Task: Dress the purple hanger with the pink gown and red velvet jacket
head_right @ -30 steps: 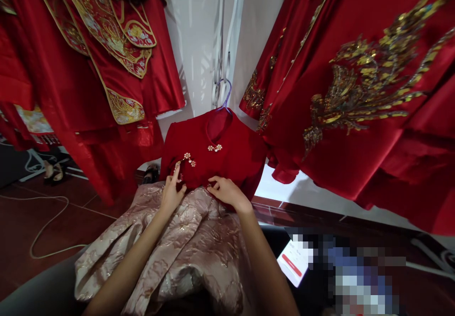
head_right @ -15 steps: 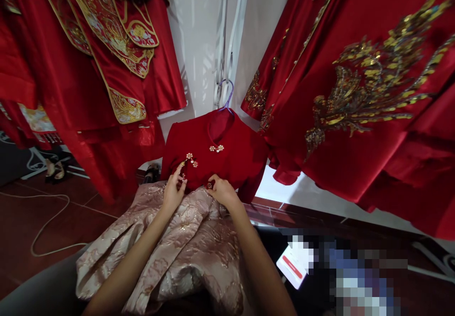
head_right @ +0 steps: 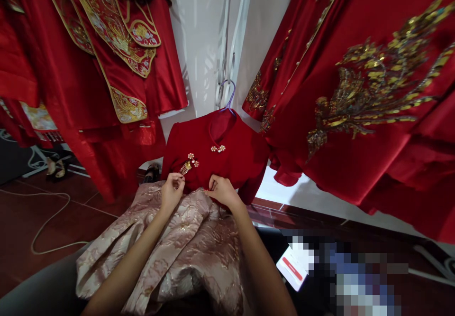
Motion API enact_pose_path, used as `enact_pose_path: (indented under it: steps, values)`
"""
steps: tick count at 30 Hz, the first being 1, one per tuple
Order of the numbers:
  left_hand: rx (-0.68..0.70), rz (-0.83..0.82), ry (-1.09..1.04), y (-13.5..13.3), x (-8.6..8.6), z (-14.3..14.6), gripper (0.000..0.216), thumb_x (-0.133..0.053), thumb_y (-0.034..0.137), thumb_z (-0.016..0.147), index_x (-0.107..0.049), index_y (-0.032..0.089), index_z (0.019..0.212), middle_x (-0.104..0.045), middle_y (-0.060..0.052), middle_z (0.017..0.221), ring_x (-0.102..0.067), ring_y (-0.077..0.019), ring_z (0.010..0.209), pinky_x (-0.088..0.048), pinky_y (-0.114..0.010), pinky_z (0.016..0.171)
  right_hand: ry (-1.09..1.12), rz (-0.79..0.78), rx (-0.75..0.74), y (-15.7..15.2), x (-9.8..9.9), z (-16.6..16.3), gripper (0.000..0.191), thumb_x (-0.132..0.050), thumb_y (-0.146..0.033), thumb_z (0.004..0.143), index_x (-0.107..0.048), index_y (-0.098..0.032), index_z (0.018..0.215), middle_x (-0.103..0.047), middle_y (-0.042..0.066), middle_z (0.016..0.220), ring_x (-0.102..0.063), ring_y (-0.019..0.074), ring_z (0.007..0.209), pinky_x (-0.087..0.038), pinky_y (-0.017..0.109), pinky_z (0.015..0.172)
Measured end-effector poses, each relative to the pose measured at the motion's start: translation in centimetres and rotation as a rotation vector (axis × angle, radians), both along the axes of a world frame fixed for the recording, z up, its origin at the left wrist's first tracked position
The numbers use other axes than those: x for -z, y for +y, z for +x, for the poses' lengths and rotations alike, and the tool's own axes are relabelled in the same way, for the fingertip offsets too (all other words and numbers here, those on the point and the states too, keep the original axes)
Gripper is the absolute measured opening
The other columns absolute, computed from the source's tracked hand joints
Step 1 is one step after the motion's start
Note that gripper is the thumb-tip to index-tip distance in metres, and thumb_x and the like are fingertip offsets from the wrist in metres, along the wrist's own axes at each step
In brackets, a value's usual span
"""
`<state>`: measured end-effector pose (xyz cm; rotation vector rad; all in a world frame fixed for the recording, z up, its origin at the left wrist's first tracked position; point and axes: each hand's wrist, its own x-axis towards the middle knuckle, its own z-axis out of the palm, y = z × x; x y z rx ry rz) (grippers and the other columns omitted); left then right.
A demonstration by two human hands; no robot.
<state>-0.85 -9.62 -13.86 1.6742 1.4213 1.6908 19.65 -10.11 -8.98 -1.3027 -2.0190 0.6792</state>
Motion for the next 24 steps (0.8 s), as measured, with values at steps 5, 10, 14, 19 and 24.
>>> enact_pose_path:
  steps: [5, 10, 14, 19, 24]
  values:
    - [0.103, -0.079, -0.14, -0.5, -0.5, 0.3, 0.013, -0.058, 0.023, 0.074, -0.063, 0.014, 0.081, -0.066, -0.003, 0.073, -0.061, -0.0116, 0.064, -0.049, -0.023, 0.063, 0.236, -0.162, -0.141, -1.3, -2.0, -1.0, 0.033, -0.075, -0.039, 0.06, -0.054, -0.017, 0.072, -0.063, -0.001, 0.059, -0.061, 0.0128, 0.057, -0.045, 0.022, 0.054]
    - [0.145, -0.084, -0.213, -1.4, -1.0, 0.9, 0.015, -0.06, 0.022, 0.07, -0.066, 0.014, 0.081, -0.07, -0.005, 0.079, -0.065, -0.0137, 0.069, -0.053, -0.026, 0.068, 0.35, -0.061, -0.012, -1.2, -1.3, -3.1, 0.031, -0.072, -0.041, 0.065, -0.058, -0.016, 0.075, -0.069, 0.005, 0.073, -0.067, 0.0164, 0.067, -0.051, 0.027, 0.063]
    - [0.183, -0.086, -0.245, -1.6, -0.8, 1.0, 0.018, -0.057, 0.019, 0.072, -0.067, 0.014, 0.086, -0.071, -0.007, 0.088, -0.067, -0.0152, 0.079, -0.054, -0.029, 0.076, 0.33, 0.044, 0.089, -0.7, 0.4, -4.8, 0.021, -0.068, -0.037, 0.071, -0.059, -0.019, 0.075, -0.071, 0.004, 0.077, -0.068, 0.0171, 0.073, -0.053, 0.027, 0.068]
    - [0.18, -0.06, -0.208, -1.4, -0.4, 0.9, 0.02, -0.062, 0.025, 0.072, -0.067, 0.015, 0.089, -0.071, -0.006, 0.085, -0.066, -0.0143, 0.075, -0.055, -0.028, 0.073, 0.344, 0.117, 0.156, -0.6, 1.1, -5.5, 0.016, -0.064, -0.035, 0.074, -0.059, -0.02, 0.078, -0.07, 0.003, 0.08, -0.069, 0.0174, 0.074, -0.054, 0.027, 0.067]
    - [0.183, -0.034, -0.154, -1.3, 0.0, 0.8, 0.023, -0.063, 0.03, 0.074, -0.068, 0.016, 0.092, -0.07, -0.005, 0.084, -0.066, -0.0133, 0.071, -0.054, -0.027, 0.07, 0.341, 0.115, 0.15, -0.7, 0.9, -5.5, 0.014, -0.062, -0.034, 0.075, -0.059, -0.02, 0.077, -0.07, 0.003, 0.08, -0.069, 0.0175, 0.074, -0.054, 0.027, 0.067]
